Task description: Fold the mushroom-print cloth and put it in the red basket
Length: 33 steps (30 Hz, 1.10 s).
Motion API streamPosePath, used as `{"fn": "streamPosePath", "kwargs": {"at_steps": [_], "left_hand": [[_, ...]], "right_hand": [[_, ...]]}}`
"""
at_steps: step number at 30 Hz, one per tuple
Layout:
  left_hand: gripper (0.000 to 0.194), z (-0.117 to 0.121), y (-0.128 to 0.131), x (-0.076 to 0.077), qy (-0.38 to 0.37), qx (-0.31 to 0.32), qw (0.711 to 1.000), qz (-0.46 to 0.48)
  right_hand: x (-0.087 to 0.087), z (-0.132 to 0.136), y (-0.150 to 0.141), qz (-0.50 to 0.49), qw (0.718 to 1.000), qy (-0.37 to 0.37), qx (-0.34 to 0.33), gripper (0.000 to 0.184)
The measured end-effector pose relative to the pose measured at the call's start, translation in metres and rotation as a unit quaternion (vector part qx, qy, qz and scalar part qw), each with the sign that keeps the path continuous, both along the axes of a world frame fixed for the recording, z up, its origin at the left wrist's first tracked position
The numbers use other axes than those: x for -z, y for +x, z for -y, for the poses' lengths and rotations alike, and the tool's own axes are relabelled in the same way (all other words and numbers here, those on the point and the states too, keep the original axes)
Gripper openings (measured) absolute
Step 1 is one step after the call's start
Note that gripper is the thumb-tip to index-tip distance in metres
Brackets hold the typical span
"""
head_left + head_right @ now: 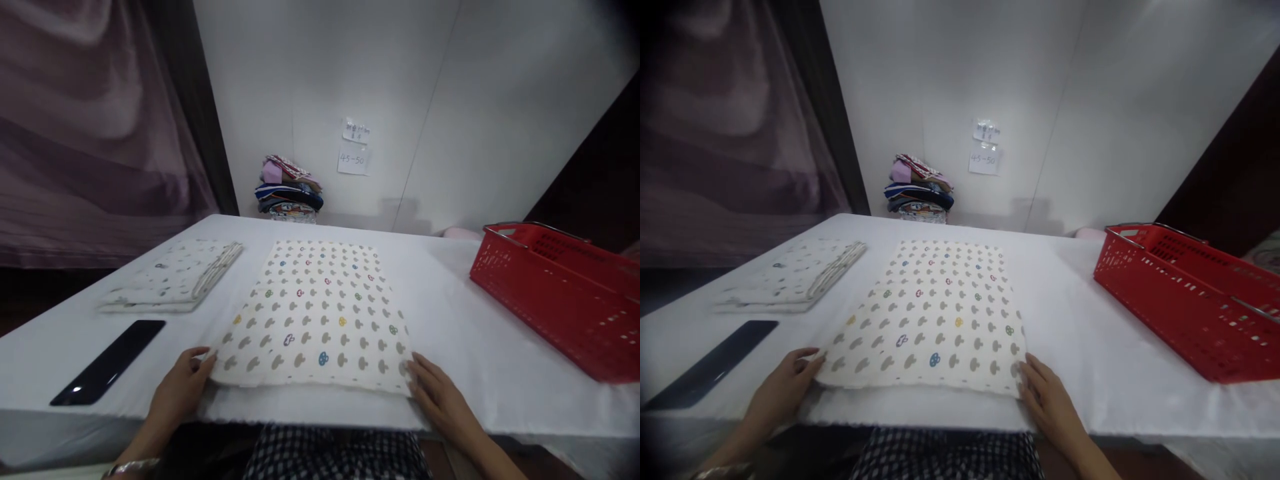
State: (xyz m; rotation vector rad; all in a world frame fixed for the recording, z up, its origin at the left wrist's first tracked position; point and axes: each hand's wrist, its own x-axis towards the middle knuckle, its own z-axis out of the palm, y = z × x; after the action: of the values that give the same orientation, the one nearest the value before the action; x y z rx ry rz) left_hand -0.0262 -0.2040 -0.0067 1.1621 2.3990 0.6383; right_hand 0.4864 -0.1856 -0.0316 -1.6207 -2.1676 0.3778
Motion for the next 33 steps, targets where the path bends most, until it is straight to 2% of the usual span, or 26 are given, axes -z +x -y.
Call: {"fn": "streamPosePath", "kwargs": {"at_steps": [5, 10, 17, 19, 22, 27, 29, 33], "left_hand": [[0.040, 0.005, 0.009, -0.005, -0.012, 0.016, 0.999, -0.040], [0.042, 0.005, 0.007, -0.004, -0.001, -0.003, 1.000, -0.029], [0.041, 0.006, 0.003, 0.000, 0.034, -0.023, 0.999, -0.010], [0.040, 0.008, 0.007, 0.000, 0.033, -0.030, 0.999, -0.021], [0.039, 0.011, 0.012, -0.002, 0.028, -0.031, 0.999, -0.035], [0.039, 0.012, 0.018, -0.007, 0.005, -0.020, 0.998, -0.051], [0.040, 0.012, 0.021, -0.009, -0.011, -0.013, 0.998, -0.068], [0.039, 0.010, 0.024, -0.012, -0.041, -0.007, 0.995, -0.095]], "right_hand": [[-0.006, -0.009, -0.004, 0.006, 0.998, -0.023, 0.050, 0.044], [-0.012, -0.013, -0.012, -0.006, 0.994, -0.085, 0.063, 0.050], [-0.011, -0.015, -0.015, -0.004, 0.985, -0.163, 0.062, 0.055], [-0.012, -0.016, -0.011, 0.021, 0.988, -0.139, 0.066, 0.053], [-0.015, -0.020, -0.009, 0.045, 0.996, -0.043, 0.060, 0.050], [-0.014, -0.031, -0.033, 0.026, 0.997, 0.065, -0.029, 0.048], [-0.007, -0.037, -0.047, 0.052, 0.994, 0.077, -0.065, 0.050], [0.016, -0.044, -0.064, 0.133, 0.983, 0.054, -0.111, 0.054]]}}
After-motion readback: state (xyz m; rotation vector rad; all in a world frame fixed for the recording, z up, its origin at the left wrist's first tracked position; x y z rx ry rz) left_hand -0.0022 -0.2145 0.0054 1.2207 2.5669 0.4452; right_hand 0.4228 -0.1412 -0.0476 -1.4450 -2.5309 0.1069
